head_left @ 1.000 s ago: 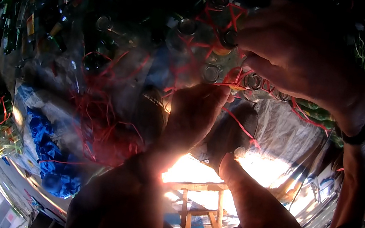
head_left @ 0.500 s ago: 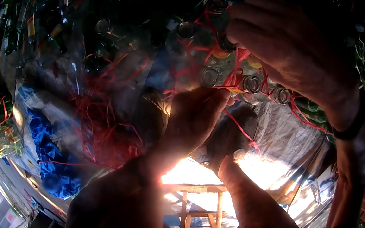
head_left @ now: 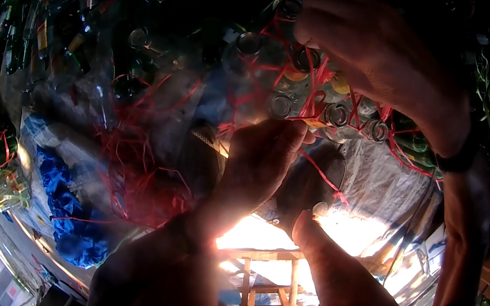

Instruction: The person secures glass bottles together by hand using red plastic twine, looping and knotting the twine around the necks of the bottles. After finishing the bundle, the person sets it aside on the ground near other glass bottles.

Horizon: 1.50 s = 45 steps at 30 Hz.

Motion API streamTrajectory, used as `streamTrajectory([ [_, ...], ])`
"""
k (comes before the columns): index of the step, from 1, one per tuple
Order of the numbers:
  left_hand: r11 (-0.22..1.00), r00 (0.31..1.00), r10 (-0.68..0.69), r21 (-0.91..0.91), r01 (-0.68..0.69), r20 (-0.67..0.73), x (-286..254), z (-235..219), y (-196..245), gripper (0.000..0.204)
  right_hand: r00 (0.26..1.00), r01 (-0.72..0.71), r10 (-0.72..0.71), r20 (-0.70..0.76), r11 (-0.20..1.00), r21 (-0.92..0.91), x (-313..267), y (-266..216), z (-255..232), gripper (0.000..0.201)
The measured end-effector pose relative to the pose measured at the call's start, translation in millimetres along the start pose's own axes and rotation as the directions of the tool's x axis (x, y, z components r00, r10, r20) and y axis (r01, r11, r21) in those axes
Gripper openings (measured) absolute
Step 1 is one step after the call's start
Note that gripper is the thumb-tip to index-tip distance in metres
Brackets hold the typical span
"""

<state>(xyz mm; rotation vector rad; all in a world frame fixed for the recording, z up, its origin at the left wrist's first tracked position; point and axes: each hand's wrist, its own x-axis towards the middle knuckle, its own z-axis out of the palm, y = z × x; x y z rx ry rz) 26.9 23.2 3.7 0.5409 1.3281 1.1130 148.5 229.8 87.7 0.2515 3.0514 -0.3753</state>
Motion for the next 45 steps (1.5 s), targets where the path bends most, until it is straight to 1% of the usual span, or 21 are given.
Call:
streamTrajectory([
  [2,1.0,1.0,0.01,-0.005,-0.01,0.0,-1,1,-1,0.032,1.0,0.011,-0.012,0.011,0.996,0.084,1,3,4,0.046],
  [4,0.999,0.999,0.032,0.011,-0.032,-0.009,0,1,-2,0.033,0.923,0.115,-0.112,-0.369,0.993,-0.014,-1,-1,18,0.031],
  [5,0.999,0.999,0.03,0.012,-0.03,-0.009,0,0,-5,0.033,0.923,0.114,-0.11,-0.369,0.993,-0.013,-1,3,19,0.031],
  [10,0.999,0.999,0.037,0.01,-0.037,-0.006,2,0,-6,0.032,0.998,-0.031,0.044,-0.051,0.971,0.239,7,10,9,0.028],
  [14,0.996,0.997,0.081,0.035,-0.081,-0.019,2,1,-8,0.032,0.995,0.08,-0.055,-0.081,0.936,0.343,18,6,1,0.024],
  [20,0.998,0.998,0.056,0.03,-0.056,0.006,1,-1,-8,0.03,0.991,-0.13,0.132,0.017,0.934,0.331,19,1,5,0.019],
  [21,0.999,0.999,0.044,0.007,-0.044,-0.005,0,-1,-8,0.029,0.966,0.094,-0.028,-0.257,0.964,0.248,18,6,13,0.018],
  [22,0.999,0.999,0.032,-0.016,-0.032,-0.017,0,-1,-8,0.027,0.845,0.288,-0.201,-0.496,0.952,0.106,15,11,20,0.018],
  [23,0.999,0.999,0.03,-0.015,-0.031,-0.016,-1,-3,-5,0.027,0.845,0.288,-0.199,-0.496,0.952,0.107,17,8,15,0.018],
  [25,0.998,0.998,-0.041,-0.036,0.043,0.056,-4,-11,2,0.024,1.0,-0.017,0.021,-0.018,0.98,0.2,22,4,2,0.016],
  [29,0.996,0.996,-0.09,0.012,0.09,0.009,-10,-14,8,0.022,0.999,0.016,-0.015,0.031,0.999,-0.051,16,4,7,0.016],
  [30,0.996,0.996,-0.083,-0.02,0.084,0.026,-10,-17,6,0.021,0.955,0.147,-0.103,-0.28,0.979,0.144,12,8,24,0.016],
  [31,0.995,0.996,-0.076,-0.053,0.078,0.042,-11,-19,5,0.019,0.812,0.324,-0.112,-0.573,0.903,0.281,5,15,38,0.016],
  [32,0.995,0.996,-0.077,-0.054,0.08,0.042,-10,-21,5,0.019,0.812,0.323,-0.112,-0.572,0.903,0.282,8,11,23,0.016],
  [34,0.998,0.996,-0.058,-0.026,0.06,0.074,-10,-23,5,0.017,1.0,0.019,-0.021,0.004,0.945,0.327,14,0,-21,0.019],
  [37,0.998,0.998,-0.033,-0.059,0.036,0.058,-11,-24,3,0.014,0.971,0.133,-0.053,-0.232,0.93,0.342,3,11,3,0.022],
  [38,0.998,0.998,-0.034,-0.059,0.038,0.059,-12,-25,3,0.014,0.972,0.131,-0.052,-0.231,0.93,0.343,6,9,0,0.022],
  [40,0.991,0.994,-0.078,-0.105,0.086,0.075,-12,-29,2,0.012,0.988,-0.152,0.126,0.091,0.895,0.42,16,5,-11,0.021],
  [41,0.991,0.994,-0.078,-0.105,0.086,0.076,-12,-31,3,0.012,0.988,-0.153,0.126,0.092,0.895,0.42,14,5,-6,0.021],
  [43,0.992,0.989,-0.104,-0.056,0.11,0.101,-12,-34,7,0.012,0.977,0.044,0.046,-0.208,0.912,0.408,7,6,9,0.02],
  [45,0.99,0.989,-0.123,-0.056,0.128,0.082,-13,-34,7,0.012,0.998,0.008,0.018,-0.068,0.934,0.358,14,3,-9,0.021],
])
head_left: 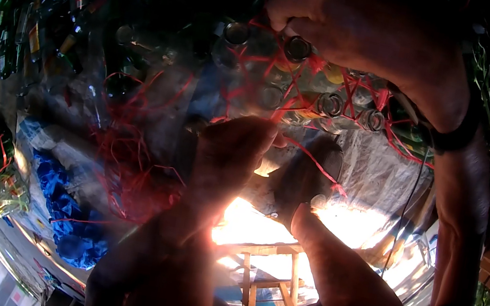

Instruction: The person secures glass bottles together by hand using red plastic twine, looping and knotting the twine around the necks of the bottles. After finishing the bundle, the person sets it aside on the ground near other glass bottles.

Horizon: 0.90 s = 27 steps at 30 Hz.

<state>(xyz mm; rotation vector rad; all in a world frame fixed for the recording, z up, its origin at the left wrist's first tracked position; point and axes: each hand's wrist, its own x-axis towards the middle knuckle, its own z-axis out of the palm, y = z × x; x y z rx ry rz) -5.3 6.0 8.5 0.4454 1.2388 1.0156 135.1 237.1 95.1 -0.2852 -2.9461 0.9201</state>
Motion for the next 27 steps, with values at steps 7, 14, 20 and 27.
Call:
streamTrajectory([
  [7,0.995,0.999,0.042,-0.094,-0.04,0.015,-2,-8,-4,0.011,0.984,-0.173,0.171,0.05,0.984,0.039,-15,-2,20,0.03],
  [14,0.995,0.997,0.071,-0.067,-0.07,0.009,-2,-8,-1,0.011,0.915,-0.337,0.242,-0.322,0.898,-0.283,-56,-62,58,0.081],
  [20,0.999,0.999,-0.005,0.046,0.007,-0.042,-5,-10,8,0.013,0.862,-0.439,0.353,-0.363,0.879,-0.186,-56,-59,75,0.08],
  [27,0.935,0.979,0.201,0.292,-0.201,0.03,-8,-8,15,0.021,0.852,-0.39,0.268,-0.45,0.898,-0.204,-57,-54,80,0.075],
])
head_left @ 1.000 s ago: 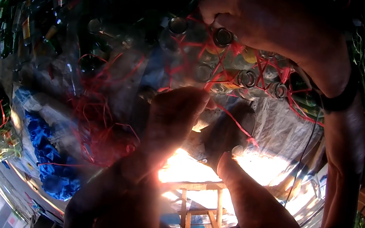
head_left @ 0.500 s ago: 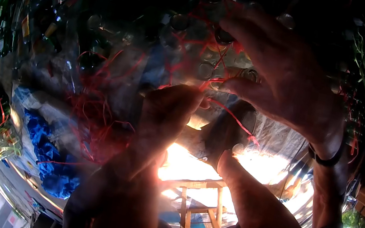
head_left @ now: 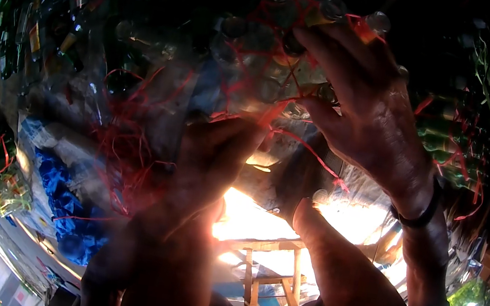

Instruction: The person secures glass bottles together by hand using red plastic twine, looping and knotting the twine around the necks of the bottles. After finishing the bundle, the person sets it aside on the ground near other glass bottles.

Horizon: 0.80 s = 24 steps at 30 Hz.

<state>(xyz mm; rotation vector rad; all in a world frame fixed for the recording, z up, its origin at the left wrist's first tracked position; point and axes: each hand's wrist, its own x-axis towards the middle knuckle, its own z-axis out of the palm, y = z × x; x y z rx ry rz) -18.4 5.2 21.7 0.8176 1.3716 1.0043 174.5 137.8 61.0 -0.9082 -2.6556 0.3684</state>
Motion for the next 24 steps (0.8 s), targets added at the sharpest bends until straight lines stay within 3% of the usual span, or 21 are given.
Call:
streamTrajectory([
  [2,0.998,0.999,0.04,0.038,-0.04,0.006,0,-1,1,0.021,1.0,-0.006,0.006,-0.018,1.0,0.029,1,-1,0,0.073],
  [8,0.999,1.0,-0.007,-0.037,0.008,0.025,-5,-4,-4,0.021,0.998,-0.045,0.044,0.047,0.999,0.027,2,-1,-1,0.075],
  [14,0.996,0.999,-0.044,0.077,0.041,0.03,-4,-2,5,0.02,0.998,0.003,-0.006,0.069,0.999,0.05,-2,10,-3,0.083],
  [18,0.999,1.0,0.016,-0.042,-0.015,0.02,-3,-4,-7,0.02,0.997,-0.008,0.006,0.081,1.0,0.024,-3,8,-3,0.086],
  [21,0.998,1.0,0.0,-0.062,0.002,0.031,-4,-5,-6,0.019,0.999,-0.014,0.01,0.041,0.994,0.106,-4,6,-6,0.083],
  [23,0.997,0.999,-0.027,-0.073,0.029,0.032,-4,-6,-5,0.019,0.976,0.134,-0.123,-0.177,0.99,0.051,-9,3,-12,0.072],
  [24,0.996,0.999,-0.029,-0.08,0.032,0.038,-4,-6,-4,0.018,0.977,0.135,-0.124,-0.176,0.989,0.053,-14,-4,-12,0.072],
])
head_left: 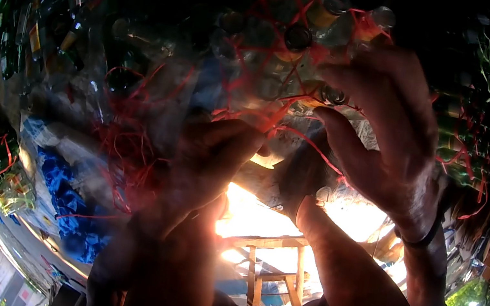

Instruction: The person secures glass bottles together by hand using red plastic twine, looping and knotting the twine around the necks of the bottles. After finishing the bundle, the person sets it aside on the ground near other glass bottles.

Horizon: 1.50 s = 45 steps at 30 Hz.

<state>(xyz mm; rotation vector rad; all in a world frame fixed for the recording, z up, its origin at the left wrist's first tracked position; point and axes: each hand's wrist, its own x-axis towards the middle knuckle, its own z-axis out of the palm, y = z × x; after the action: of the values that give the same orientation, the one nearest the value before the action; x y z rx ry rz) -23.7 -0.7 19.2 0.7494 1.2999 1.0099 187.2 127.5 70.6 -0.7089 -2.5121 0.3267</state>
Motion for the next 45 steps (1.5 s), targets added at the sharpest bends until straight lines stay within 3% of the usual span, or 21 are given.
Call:
streamTrajectory([
  [2,1.0,1.0,-0.001,-0.006,0.001,0.007,1,-1,-1,0.018,0.988,-0.112,0.082,0.132,0.964,0.24,-14,-20,0,0.056],
  [5,0.998,0.999,0.008,-0.066,-0.006,0.037,2,-1,-5,0.018,0.913,-0.287,0.167,0.373,0.912,0.292,-30,-38,20,0.045],
  [8,0.995,0.999,0.017,-0.095,-0.013,0.043,2,0,-3,0.019,0.939,-0.314,0.215,0.269,0.857,0.41,-44,-43,54,0.036],
  [10,0.998,0.999,0.027,-0.065,-0.024,0.046,3,0,-3,0.019,0.925,-0.334,0.218,0.312,0.857,0.391,-43,-45,53,0.026],
  [12,0.996,0.998,0.04,-0.08,-0.036,0.054,3,0,-4,0.018,0.952,-0.297,0.226,0.208,0.849,0.437,-41,-47,52,0.022],
  [21,0.994,0.995,0.085,-0.072,-0.082,0.05,3,1,-11,0.019,0.944,-0.281,0.195,0.267,0.899,0.336,-48,-47,46,0.03],
  [23,0.991,0.992,0.111,-0.08,-0.107,0.051,3,0,-13,0.019,0.953,-0.279,0.213,0.217,0.895,0.347,-51,-50,51,0.03],
  [32,0.999,0.999,0.045,-0.026,-0.044,0.028,4,-5,-3,0.019,0.973,-0.226,0.19,0.127,0.88,0.417,-47,-53,50,0.026],
  [38,0.986,0.993,-0.095,-0.132,0.104,0.072,2,-11,-7,0.017,0.969,-0.243,0.198,0.146,0.873,0.424,-50,-51,50,0.026],
  [40,1.0,0.995,-0.004,-0.025,0.006,0.096,5,-12,-7,0.015,0.963,-0.263,0.207,0.174,0.868,0.422,-53,-49,49,0.026],
  [44,0.995,0.995,0.095,-0.016,-0.095,0.02,6,-7,-8,0.013,0.976,-0.173,0.109,0.187,0.913,0.37,-57,-49,48,0.025],
  [45,0.989,0.99,0.105,0.096,-0.114,0.097,6,-13,-6,0.014,0.982,-0.125,0.065,0.177,0.925,0.358,-58,-49,49,0.024],
])
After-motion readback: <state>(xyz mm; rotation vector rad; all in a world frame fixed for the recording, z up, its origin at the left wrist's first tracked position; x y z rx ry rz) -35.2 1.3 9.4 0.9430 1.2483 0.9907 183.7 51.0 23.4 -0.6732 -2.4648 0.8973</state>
